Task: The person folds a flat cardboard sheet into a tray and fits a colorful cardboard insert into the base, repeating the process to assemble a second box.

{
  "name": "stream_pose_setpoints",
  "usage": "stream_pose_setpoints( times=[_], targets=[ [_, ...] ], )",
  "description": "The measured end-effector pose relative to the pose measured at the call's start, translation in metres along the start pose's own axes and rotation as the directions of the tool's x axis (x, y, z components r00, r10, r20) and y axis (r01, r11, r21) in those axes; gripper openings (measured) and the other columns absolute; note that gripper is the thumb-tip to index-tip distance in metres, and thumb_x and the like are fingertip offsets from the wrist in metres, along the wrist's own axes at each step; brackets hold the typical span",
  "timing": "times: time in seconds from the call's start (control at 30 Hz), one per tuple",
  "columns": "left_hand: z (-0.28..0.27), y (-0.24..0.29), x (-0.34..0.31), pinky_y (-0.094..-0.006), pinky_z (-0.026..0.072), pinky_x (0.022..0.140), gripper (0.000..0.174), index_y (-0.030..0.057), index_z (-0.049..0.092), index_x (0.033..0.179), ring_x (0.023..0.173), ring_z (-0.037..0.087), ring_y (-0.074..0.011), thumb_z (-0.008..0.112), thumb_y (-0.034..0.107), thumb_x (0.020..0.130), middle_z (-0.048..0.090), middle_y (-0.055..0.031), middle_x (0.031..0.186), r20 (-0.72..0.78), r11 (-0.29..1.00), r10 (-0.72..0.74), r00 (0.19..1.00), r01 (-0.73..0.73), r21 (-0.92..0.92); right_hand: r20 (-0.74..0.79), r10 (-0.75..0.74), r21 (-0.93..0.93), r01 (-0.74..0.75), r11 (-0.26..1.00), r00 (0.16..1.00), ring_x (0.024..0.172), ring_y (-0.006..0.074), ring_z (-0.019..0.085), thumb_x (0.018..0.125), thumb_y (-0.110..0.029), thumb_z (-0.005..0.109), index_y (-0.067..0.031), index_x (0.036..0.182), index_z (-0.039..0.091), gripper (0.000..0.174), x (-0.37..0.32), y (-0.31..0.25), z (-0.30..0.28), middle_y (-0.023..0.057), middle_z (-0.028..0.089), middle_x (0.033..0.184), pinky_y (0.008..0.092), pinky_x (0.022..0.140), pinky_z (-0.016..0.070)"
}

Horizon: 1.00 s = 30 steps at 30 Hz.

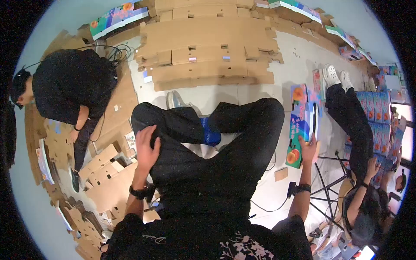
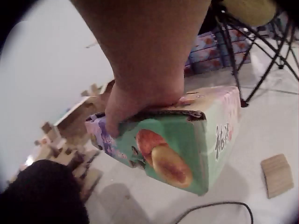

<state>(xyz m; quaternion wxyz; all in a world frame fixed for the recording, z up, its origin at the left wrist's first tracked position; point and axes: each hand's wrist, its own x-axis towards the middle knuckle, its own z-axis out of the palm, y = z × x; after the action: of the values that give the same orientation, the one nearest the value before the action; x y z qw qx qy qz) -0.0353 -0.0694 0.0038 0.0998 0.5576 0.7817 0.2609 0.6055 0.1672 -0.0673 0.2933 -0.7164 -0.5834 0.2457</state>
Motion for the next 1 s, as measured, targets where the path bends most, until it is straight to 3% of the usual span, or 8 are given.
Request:
stream_pose_setpoints(
  times=[0.2, 0.27, 0.3, 0.43, 0.7, 0.83, 0.93, 1.0],
  targets=[
    [0.007, -0.005, 0.003, -0.0508, 0.0324, 0.115, 0.035, 0.0096, 0.067, 0.122, 0.124, 0.056, -0.0317, 0.065, 0.008, 0.087, 0.066, -0.0100, 0.124, -0.023, 0.997, -0.072, 0.997, 0.072, -0.018, -0.020, 0.099, -0.477, -0.096, 0.874, 0.995, 0.117, 0.0355, 0.064, 0.077, -0.037, 0.084, 0.0053, 0.135, 0.057, 0.077, 0.043, 0.067, 0.024, 0.0240, 0.067, 0.124, 0.0383, 0.101, 0.0485],
    [0.009, -0.003, 0.010, -0.0486, 0.0337, 0.113, 0.031, 0.0103, 0.069, 0.117, 0.122, 0.057, -0.0307, 0.065, 0.008, 0.086, 0.066, -0.0082, 0.123, -0.023, 0.997, -0.078, 0.997, 0.078, -0.010, -0.072, -0.415, -0.300, 0.377, 0.876, 0.907, 0.105, 0.0343, 0.067, 0.081, -0.028, 0.079, 0.0056, 0.118, 0.062, 0.053, 0.090, 0.083, 0.071, 0.0233, 0.069, 0.109, 0.0418, 0.091, 0.0512],
    [0.010, -0.003, 0.012, -0.0477, 0.0343, 0.112, 0.029, 0.0104, 0.069, 0.115, 0.120, 0.057, -0.0303, 0.066, 0.008, 0.086, 0.067, -0.0077, 0.121, -0.026, 0.996, -0.089, 0.996, 0.089, -0.009, 0.041, -0.260, -0.442, 0.251, 0.861, 0.965, 0.110, 0.0317, 0.067, 0.083, -0.025, 0.077, 0.0059, 0.127, 0.061, 0.056, 0.115, 0.074, 0.089, 0.0218, 0.070, 0.112, 0.0407, 0.096, 0.0504],
    [0.010, -0.008, 0.015, -0.0454, 0.0358, 0.110, 0.025, 0.0105, 0.070, 0.109, 0.118, 0.058, -0.0294, 0.066, 0.008, 0.085, 0.068, -0.0065, 0.118, -0.016, 0.994, -0.111, 0.994, 0.110, -0.015, 0.239, -0.157, 0.136, 0.128, 0.983, 0.958, 0.119, 0.0348, 0.063, 0.090, -0.032, 0.072, 0.0047, 0.141, 0.051, 0.066, 0.181, -0.046, 0.197, 0.0214, 0.061, 0.134, 0.0392, 0.104, 0.0478],
    [0.010, -0.009, 0.020, -0.0450, 0.0383, 0.107, 0.021, 0.0096, 0.072, 0.104, 0.113, 0.061, -0.0301, 0.066, 0.006, 0.084, 0.070, -0.0075, 0.112, -0.044, 0.991, -0.113, 0.993, 0.110, -0.072, 0.543, 0.273, -0.111, -0.255, 0.961, 0.794, 0.113, 0.0379, 0.068, 0.083, -0.047, 0.074, 0.0058, 0.140, 0.052, 0.081, 0.220, -0.154, 0.293, 0.0241, 0.067, 0.128, 0.0431, 0.097, 0.0536],
    [0.014, -0.009, 0.023, -0.0444, 0.0382, 0.107, 0.021, 0.0098, 0.072, 0.104, 0.114, 0.061, -0.0295, 0.066, 0.006, 0.084, 0.070, -0.0069, 0.112, -0.041, 0.992, -0.112, 0.993, 0.109, -0.067, -0.039, -0.202, -0.347, 0.176, 0.921, 0.979, 0.094, 0.0465, 0.070, 0.087, -0.034, 0.061, 0.0002, 0.109, 0.071, 0.042, 0.182, -0.167, 0.310, 0.0240, 0.075, 0.100, 0.0507, 0.083, 0.0547],
    [0.012, -0.011, 0.023, -0.0441, 0.0380, 0.107, 0.020, 0.0106, 0.072, 0.103, 0.114, 0.060, -0.0290, 0.066, 0.006, 0.084, 0.070, -0.0057, 0.112, -0.030, 0.991, -0.119, 0.992, 0.117, -0.061, 0.361, -0.070, -0.265, 0.174, 0.948, 0.930, 0.085, 0.0337, 0.075, 0.085, -0.044, 0.069, 0.0050, 0.098, 0.073, 0.051, 0.213, -0.176, 0.318, 0.0240, 0.074, 0.087, 0.0417, 0.076, 0.0582],
    [0.012, -0.010, 0.025, -0.0441, 0.0378, 0.107, 0.019, 0.0113, 0.072, 0.102, 0.114, 0.060, -0.0285, 0.066, 0.007, 0.084, 0.070, -0.0050, 0.111, -0.016, 0.989, -0.133, 0.991, 0.131, -0.070, 0.220, -0.182, -0.241, 0.234, 0.942, 0.958, 0.071, 0.0286, 0.071, 0.089, -0.039, 0.067, 0.0029, 0.091, 0.072, 0.043, 0.225, -0.192, 0.304, 0.0181, 0.072, 0.077, 0.0386, 0.068, 0.0546]
  ],
)
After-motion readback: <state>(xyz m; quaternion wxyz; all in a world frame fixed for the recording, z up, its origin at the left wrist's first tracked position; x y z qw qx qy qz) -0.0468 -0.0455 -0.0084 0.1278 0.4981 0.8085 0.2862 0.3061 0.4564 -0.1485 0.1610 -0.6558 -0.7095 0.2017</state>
